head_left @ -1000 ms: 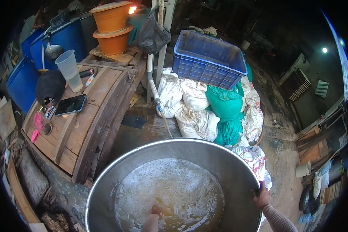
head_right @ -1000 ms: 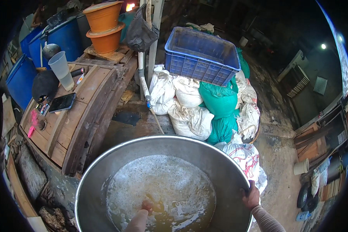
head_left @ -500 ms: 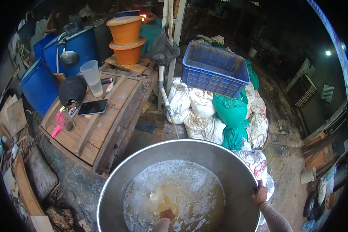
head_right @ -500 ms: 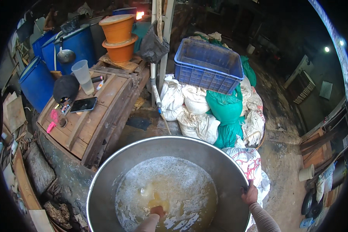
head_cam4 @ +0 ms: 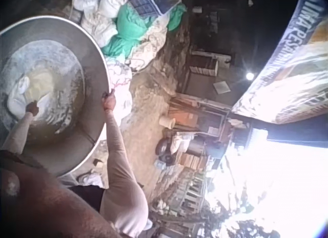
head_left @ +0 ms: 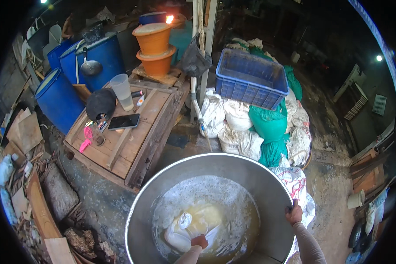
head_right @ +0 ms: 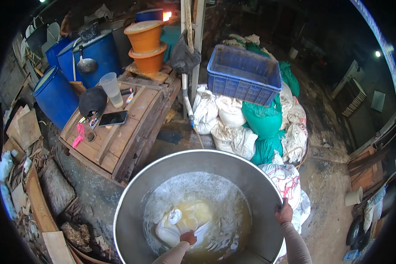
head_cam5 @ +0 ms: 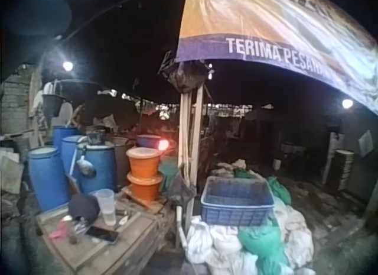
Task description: The person repeatedly dunks large white bags into a metal vat filled with yellowish liquid and lifts them out to place onto a pile on the ground by hand.
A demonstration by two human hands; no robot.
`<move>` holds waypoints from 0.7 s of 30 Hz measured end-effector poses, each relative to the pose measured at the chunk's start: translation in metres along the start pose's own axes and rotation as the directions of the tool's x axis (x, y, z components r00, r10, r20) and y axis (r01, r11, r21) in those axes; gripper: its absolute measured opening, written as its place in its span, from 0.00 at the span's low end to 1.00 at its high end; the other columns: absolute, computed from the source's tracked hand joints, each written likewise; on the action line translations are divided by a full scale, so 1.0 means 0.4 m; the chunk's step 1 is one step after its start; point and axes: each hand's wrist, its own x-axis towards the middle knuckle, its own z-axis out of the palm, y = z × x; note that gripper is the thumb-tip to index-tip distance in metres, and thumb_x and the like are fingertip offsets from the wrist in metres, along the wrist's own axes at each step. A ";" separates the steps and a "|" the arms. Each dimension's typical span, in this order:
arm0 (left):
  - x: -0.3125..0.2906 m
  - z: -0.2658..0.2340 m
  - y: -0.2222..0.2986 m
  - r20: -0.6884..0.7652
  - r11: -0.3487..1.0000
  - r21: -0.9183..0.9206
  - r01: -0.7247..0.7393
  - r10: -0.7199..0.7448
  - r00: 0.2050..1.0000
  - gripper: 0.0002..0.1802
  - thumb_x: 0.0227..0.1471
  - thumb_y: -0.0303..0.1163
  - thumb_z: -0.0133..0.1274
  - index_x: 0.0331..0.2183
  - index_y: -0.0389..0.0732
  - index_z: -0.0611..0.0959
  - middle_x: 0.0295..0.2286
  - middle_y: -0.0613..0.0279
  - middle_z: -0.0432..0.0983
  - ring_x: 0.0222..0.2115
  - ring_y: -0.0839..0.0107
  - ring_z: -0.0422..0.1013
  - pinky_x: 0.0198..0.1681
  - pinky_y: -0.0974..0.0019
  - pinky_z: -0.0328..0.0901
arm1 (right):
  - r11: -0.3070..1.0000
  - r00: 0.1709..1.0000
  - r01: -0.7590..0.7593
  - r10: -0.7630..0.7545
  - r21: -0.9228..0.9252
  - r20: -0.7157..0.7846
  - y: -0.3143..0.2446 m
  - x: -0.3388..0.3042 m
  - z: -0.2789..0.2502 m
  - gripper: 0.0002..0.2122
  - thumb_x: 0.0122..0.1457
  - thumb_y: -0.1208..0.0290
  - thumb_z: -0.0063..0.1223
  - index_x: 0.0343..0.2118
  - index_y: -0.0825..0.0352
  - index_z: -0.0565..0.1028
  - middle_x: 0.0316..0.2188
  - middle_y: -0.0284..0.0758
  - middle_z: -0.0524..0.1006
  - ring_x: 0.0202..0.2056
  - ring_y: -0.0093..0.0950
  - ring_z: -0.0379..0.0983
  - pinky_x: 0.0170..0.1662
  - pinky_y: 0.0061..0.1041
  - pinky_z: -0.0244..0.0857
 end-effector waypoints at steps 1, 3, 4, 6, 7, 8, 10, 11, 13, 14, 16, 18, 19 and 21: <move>-0.014 -0.002 -0.007 -0.007 1.000 0.008 -0.010 0.010 1.000 0.25 0.51 0.50 0.49 0.44 0.43 0.77 0.40 0.49 0.78 0.42 0.51 0.75 0.45 0.49 0.69 | 1.000 1.000 -0.011 0.011 -0.008 0.022 0.010 -0.007 0.006 0.20 0.51 0.68 0.56 0.46 0.69 0.65 0.28 0.50 0.77 0.33 0.51 0.75 0.37 0.46 0.68; -0.033 0.015 -0.040 -0.029 1.000 0.004 -0.001 0.001 1.000 0.24 0.50 0.51 0.50 0.44 0.45 0.78 0.40 0.49 0.78 0.42 0.50 0.74 0.45 0.49 0.69 | 0.997 0.997 -0.044 0.040 0.065 0.061 0.006 0.004 0.012 0.21 0.52 0.67 0.55 0.47 0.69 0.64 0.27 0.50 0.77 0.32 0.51 0.75 0.37 0.46 0.68; -0.039 0.017 -0.047 -0.019 1.000 0.015 -0.011 0.011 1.000 0.25 0.50 0.51 0.50 0.44 0.44 0.78 0.40 0.49 0.78 0.42 0.51 0.74 0.45 0.48 0.68 | 0.999 0.999 -0.023 0.021 0.048 0.039 0.016 0.005 0.017 0.22 0.52 0.67 0.55 0.48 0.69 0.64 0.26 0.50 0.77 0.32 0.51 0.75 0.36 0.46 0.68; -0.037 0.036 -0.085 -0.015 0.998 0.050 -0.040 0.041 0.999 0.27 0.50 0.53 0.50 0.46 0.44 0.76 0.40 0.48 0.78 0.43 0.50 0.74 0.45 0.48 0.68 | 0.999 0.999 0.010 -0.011 0.036 0.030 0.036 0.017 0.032 0.25 0.52 0.67 0.56 0.51 0.70 0.63 0.25 0.51 0.76 0.31 0.52 0.74 0.35 0.47 0.67; -0.033 0.032 -0.101 0.003 0.996 0.084 -0.035 0.035 0.999 0.30 0.51 0.54 0.50 0.48 0.43 0.73 0.41 0.47 0.77 0.43 0.50 0.74 0.46 0.47 0.68 | 1.000 1.000 0.017 -0.017 0.011 0.026 0.042 0.025 0.043 0.26 0.53 0.66 0.56 0.53 0.70 0.63 0.26 0.51 0.76 0.31 0.52 0.74 0.35 0.47 0.68; -0.027 0.033 -0.127 0.011 0.993 0.108 -0.040 0.039 0.999 0.32 0.50 0.54 0.51 0.50 0.43 0.71 0.41 0.47 0.77 0.43 0.49 0.74 0.45 0.46 0.68 | 0.999 0.999 0.036 -0.036 -0.018 0.019 0.034 0.033 0.047 0.26 0.54 0.65 0.55 0.53 0.70 0.62 0.26 0.51 0.77 0.30 0.52 0.75 0.35 0.47 0.68; -0.031 0.022 -0.126 -0.080 0.983 0.160 -0.089 0.103 0.991 0.31 0.50 0.54 0.52 0.49 0.43 0.72 0.40 0.47 0.77 0.41 0.49 0.74 0.44 0.47 0.69 | 0.997 0.999 0.035 -0.035 -0.071 0.003 0.057 0.045 0.038 0.27 0.56 0.61 0.55 0.54 0.69 0.62 0.30 0.53 0.78 0.32 0.52 0.75 0.36 0.47 0.69; -0.039 -0.006 -0.095 -0.043 0.986 0.150 -0.067 0.075 0.996 0.28 0.50 0.52 0.53 0.46 0.43 0.74 0.38 0.48 0.78 0.39 0.49 0.75 0.42 0.47 0.69 | 0.999 0.999 0.041 -0.041 -0.030 -0.008 0.046 0.045 0.015 0.26 0.56 0.59 0.55 0.54 0.68 0.63 0.31 0.53 0.78 0.34 0.52 0.76 0.37 0.47 0.68; -0.046 -0.020 -0.134 -0.064 0.988 0.143 -0.059 0.069 0.996 0.23 0.50 0.49 0.54 0.42 0.43 0.76 0.35 0.50 0.79 0.38 0.49 0.75 0.41 0.47 0.69 | 1.000 1.000 0.030 -0.030 -0.005 0.003 0.015 0.060 0.028 0.25 0.56 0.59 0.55 0.51 0.69 0.65 0.32 0.53 0.78 0.36 0.52 0.76 0.39 0.47 0.68; -0.053 -0.020 -0.125 -0.094 0.986 0.160 -0.055 0.070 0.993 0.21 0.50 0.48 0.54 0.40 0.44 0.76 0.34 0.50 0.79 0.37 0.50 0.75 0.41 0.48 0.68 | 0.998 0.998 0.059 -0.058 -0.027 0.020 0.013 0.065 0.020 0.24 0.56 0.60 0.55 0.50 0.69 0.65 0.33 0.53 0.78 0.36 0.52 0.75 0.39 0.46 0.67; -0.079 -0.022 -0.095 -0.093 0.986 0.161 -0.053 0.068 0.993 0.20 0.50 0.47 0.54 0.40 0.44 0.76 0.34 0.50 0.79 0.38 0.51 0.75 0.43 0.48 0.67 | 1.000 0.998 0.014 -0.013 -0.018 0.055 0.011 0.042 0.004 0.24 0.55 0.60 0.56 0.49 0.70 0.66 0.33 0.53 0.78 0.37 0.52 0.76 0.40 0.45 0.68; -0.079 -0.028 -0.084 -0.084 0.988 0.146 -0.048 0.061 0.995 0.20 0.50 0.46 0.55 0.39 0.42 0.76 0.35 0.50 0.79 0.39 0.50 0.74 0.45 0.48 0.66 | 0.999 0.998 0.010 -0.008 -0.042 0.057 0.001 0.039 0.013 0.24 0.55 0.60 0.57 0.49 0.70 0.66 0.33 0.53 0.78 0.37 0.52 0.76 0.40 0.45 0.68; -0.082 -0.025 -0.081 -0.074 0.988 0.145 -0.047 0.058 0.996 0.20 0.50 0.46 0.55 0.39 0.42 0.76 0.35 0.50 0.79 0.39 0.50 0.74 0.45 0.48 0.66 | 0.998 0.999 0.017 -0.015 -0.056 0.036 0.001 0.035 0.017 0.24 0.55 0.60 0.57 0.49 0.70 0.66 0.33 0.53 0.78 0.37 0.52 0.76 0.40 0.44 0.68; -0.082 -0.024 -0.072 -0.058 0.990 0.136 -0.045 0.053 0.997 0.18 0.51 0.44 0.54 0.39 0.42 0.76 0.35 0.50 0.79 0.40 0.51 0.74 0.45 0.49 0.66 | 0.997 1.000 0.023 -0.022 -0.069 0.022 0.001 0.031 0.017 0.23 0.54 0.60 0.57 0.48 0.70 0.66 0.32 0.53 0.78 0.37 0.52 0.76 0.40 0.44 0.68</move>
